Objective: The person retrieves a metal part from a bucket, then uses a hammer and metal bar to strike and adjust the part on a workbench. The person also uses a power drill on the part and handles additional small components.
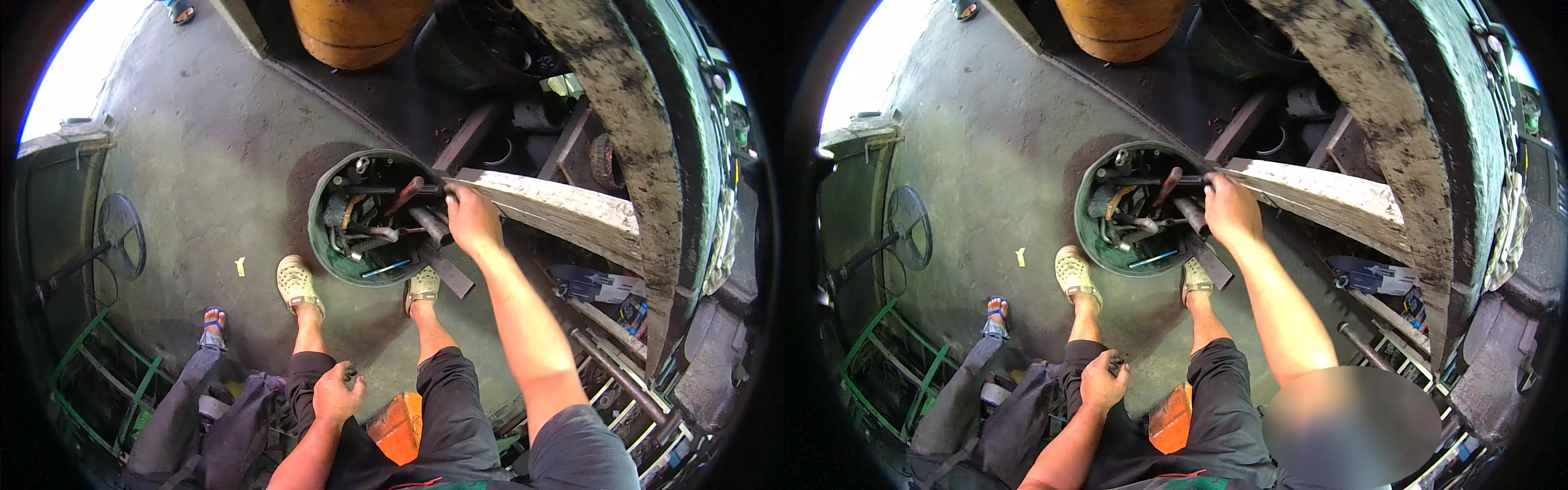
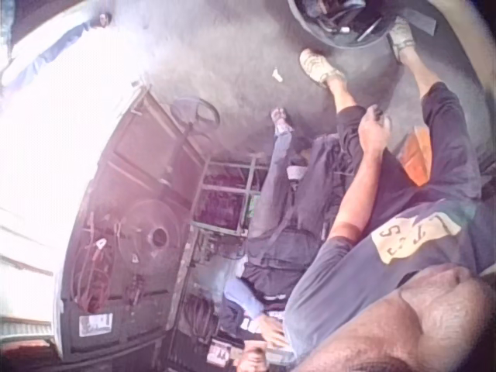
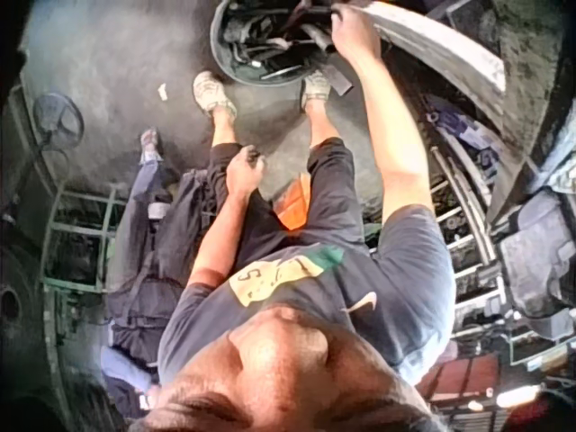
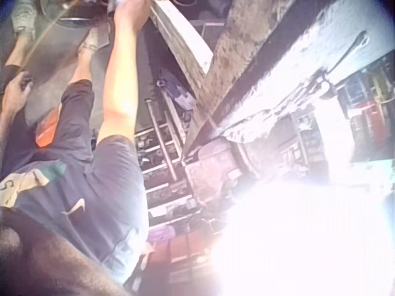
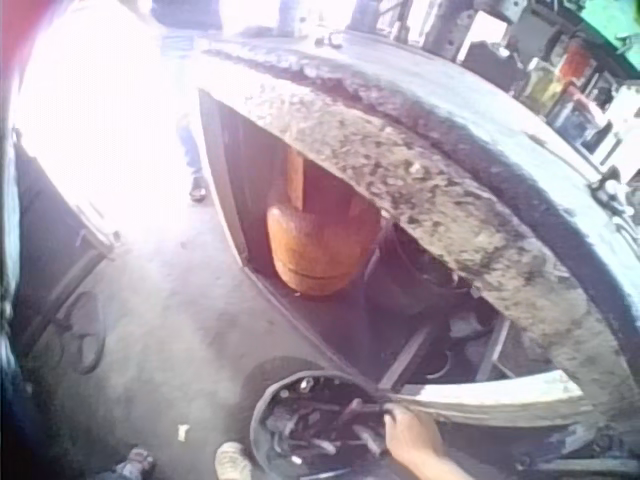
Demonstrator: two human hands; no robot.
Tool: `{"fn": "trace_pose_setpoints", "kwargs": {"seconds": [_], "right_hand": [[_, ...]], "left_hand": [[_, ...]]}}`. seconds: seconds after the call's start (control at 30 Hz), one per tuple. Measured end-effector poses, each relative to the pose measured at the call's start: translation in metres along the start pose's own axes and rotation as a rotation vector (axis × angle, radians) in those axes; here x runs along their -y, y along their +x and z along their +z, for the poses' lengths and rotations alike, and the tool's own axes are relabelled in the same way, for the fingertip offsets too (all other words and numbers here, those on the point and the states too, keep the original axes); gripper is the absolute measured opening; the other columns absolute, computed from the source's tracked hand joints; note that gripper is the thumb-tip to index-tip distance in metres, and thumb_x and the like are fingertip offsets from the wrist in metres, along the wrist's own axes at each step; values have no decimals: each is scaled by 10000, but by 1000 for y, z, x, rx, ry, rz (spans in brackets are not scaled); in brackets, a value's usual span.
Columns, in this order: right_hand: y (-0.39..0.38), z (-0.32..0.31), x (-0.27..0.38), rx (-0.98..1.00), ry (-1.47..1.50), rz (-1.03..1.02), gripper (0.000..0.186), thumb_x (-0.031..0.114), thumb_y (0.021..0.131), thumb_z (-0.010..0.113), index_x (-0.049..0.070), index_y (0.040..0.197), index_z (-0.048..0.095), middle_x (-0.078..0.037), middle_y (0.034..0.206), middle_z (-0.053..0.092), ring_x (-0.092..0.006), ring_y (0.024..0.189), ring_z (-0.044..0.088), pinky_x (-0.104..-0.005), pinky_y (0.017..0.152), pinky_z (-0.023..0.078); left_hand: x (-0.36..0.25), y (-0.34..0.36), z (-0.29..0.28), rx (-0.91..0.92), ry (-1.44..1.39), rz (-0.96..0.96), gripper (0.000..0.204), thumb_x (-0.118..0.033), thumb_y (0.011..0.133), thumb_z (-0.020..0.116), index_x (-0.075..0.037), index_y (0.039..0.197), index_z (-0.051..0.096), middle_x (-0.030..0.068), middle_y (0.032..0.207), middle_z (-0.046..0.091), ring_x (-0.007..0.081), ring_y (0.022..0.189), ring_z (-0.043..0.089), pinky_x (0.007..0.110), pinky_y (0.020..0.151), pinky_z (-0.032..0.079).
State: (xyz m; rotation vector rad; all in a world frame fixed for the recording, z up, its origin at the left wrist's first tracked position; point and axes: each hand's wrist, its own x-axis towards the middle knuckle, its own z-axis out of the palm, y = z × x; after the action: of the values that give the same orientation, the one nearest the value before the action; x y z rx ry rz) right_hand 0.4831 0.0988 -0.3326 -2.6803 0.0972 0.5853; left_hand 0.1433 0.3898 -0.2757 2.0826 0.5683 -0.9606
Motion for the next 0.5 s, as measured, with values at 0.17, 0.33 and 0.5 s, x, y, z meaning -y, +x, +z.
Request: {"fn": "trace_pose_setpoints", "kwargs": {"seconds": [0.17,0.33,0.5], "right_hand": [[-100,-4,-4,117,0,177,489,350,1039,790,42,1413,726,-243,1140,816,-418,1093,792,-501,985,609],[-136,11,2,185,352,354,424,289,1014,775,23,1343,782,-297,1273,786,-453,1221,761,-491,1083,593],[-127,17,-6,156,336,325,325,197,1003,737,22,1263,823,-276,1235,801,-421,1185,780,-471,1052,606]], "left_hand": [[1,0,5,-22,-11,19,350,-225,916,838,-67,1217,756,148,1064,831,343,1014,811,461,917,626],[-6,5,2,6,6,17,351,-223,917,839,-66,1219,752,155,1083,832,347,1018,812,465,918,628],[-5,6,4,7,21,43,359,-207,910,846,-59,1222,750,157,1079,833,343,1001,814,462,908,631]]}}
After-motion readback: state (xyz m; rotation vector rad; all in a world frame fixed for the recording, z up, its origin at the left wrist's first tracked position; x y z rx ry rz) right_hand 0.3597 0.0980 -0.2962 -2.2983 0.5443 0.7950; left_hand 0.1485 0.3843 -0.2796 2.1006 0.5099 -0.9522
